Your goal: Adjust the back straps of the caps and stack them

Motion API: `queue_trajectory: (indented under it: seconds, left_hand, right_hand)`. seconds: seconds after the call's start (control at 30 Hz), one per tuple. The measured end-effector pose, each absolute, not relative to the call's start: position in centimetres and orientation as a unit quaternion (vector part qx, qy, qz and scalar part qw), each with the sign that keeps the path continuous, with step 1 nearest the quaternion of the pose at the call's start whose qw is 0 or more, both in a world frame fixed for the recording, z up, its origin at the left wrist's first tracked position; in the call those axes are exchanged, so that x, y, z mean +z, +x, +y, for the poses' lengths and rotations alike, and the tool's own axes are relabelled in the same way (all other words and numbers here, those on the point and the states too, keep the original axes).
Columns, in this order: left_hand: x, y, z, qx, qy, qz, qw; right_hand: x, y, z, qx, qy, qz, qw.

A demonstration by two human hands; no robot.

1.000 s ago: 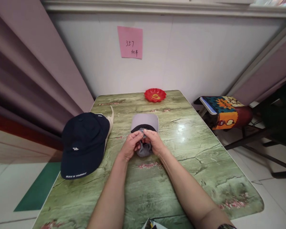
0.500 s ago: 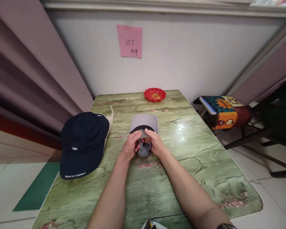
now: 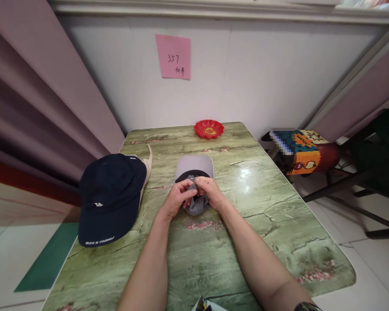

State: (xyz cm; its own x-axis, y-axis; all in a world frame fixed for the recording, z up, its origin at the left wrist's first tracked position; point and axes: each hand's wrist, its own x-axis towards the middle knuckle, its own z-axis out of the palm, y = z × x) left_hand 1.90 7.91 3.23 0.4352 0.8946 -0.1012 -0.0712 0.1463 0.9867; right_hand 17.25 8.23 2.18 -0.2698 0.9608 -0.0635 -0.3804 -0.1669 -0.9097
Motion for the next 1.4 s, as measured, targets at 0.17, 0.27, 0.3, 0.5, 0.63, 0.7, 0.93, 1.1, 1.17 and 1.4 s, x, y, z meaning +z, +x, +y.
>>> queue_trajectory:
  seconds: [0.17, 0.27, 0.3, 0.5, 0.63, 0.7, 0.93, 1.1, 1.17, 1.4]
  left_hand:
    - [2.9, 1.9, 7.9, 0.368, 0.549, 0.378, 0.648]
    - [2.6, 2.2, 7.9, 0.374, 0.535, 0.385, 0.652]
    - [2.6, 2.3, 7.9, 0.376, 0.528, 0.39, 0.654]
    - [2.6, 3.0, 7.8, 0.41, 0.462, 0.395, 0.68]
    - [2.6, 3.1, 7.6, 0.423, 0.438, 0.396, 0.687]
    - [2.5, 3.1, 7.6, 0.429, 0.438, 0.396, 0.683]
    - [2.8, 3.0, 7.6, 0.417, 0.449, 0.369, 0.699]
    - [3.1, 2.8, 7.6, 0.397, 0.468, 0.391, 0.686]
    - [3.0, 2.7, 7.6, 0.394, 0.478, 0.398, 0.677]
    - [2.4, 3.0, 7.4, 0.41, 0.491, 0.39, 0.662]
  right_hand:
    - [1.8, 17.5, 8.4, 0.691, -0.35, -0.427, 0.466]
    - [1.4, 17.2, 8.4, 0.696, -0.352, -0.424, 0.46]
    - [1.3, 17.1, 8.4, 0.695, -0.354, -0.422, 0.463]
    - [1.8, 16.9, 8.3, 0.697, -0.346, -0.395, 0.489]
    - [2.2, 16.9, 8.2, 0.714, -0.326, -0.373, 0.495]
    - [2.1, 16.9, 8.2, 0.719, -0.323, -0.362, 0.498]
    - [1.6, 16.9, 8.6, 0.728, -0.342, -0.3, 0.514]
    - [1.6, 16.9, 8.6, 0.738, -0.338, -0.29, 0.507]
    - [1.6, 16.9, 8.5, 0.737, -0.34, -0.302, 0.5]
    - [1.4, 17.0, 8.4, 0.736, -0.322, -0.311, 0.508]
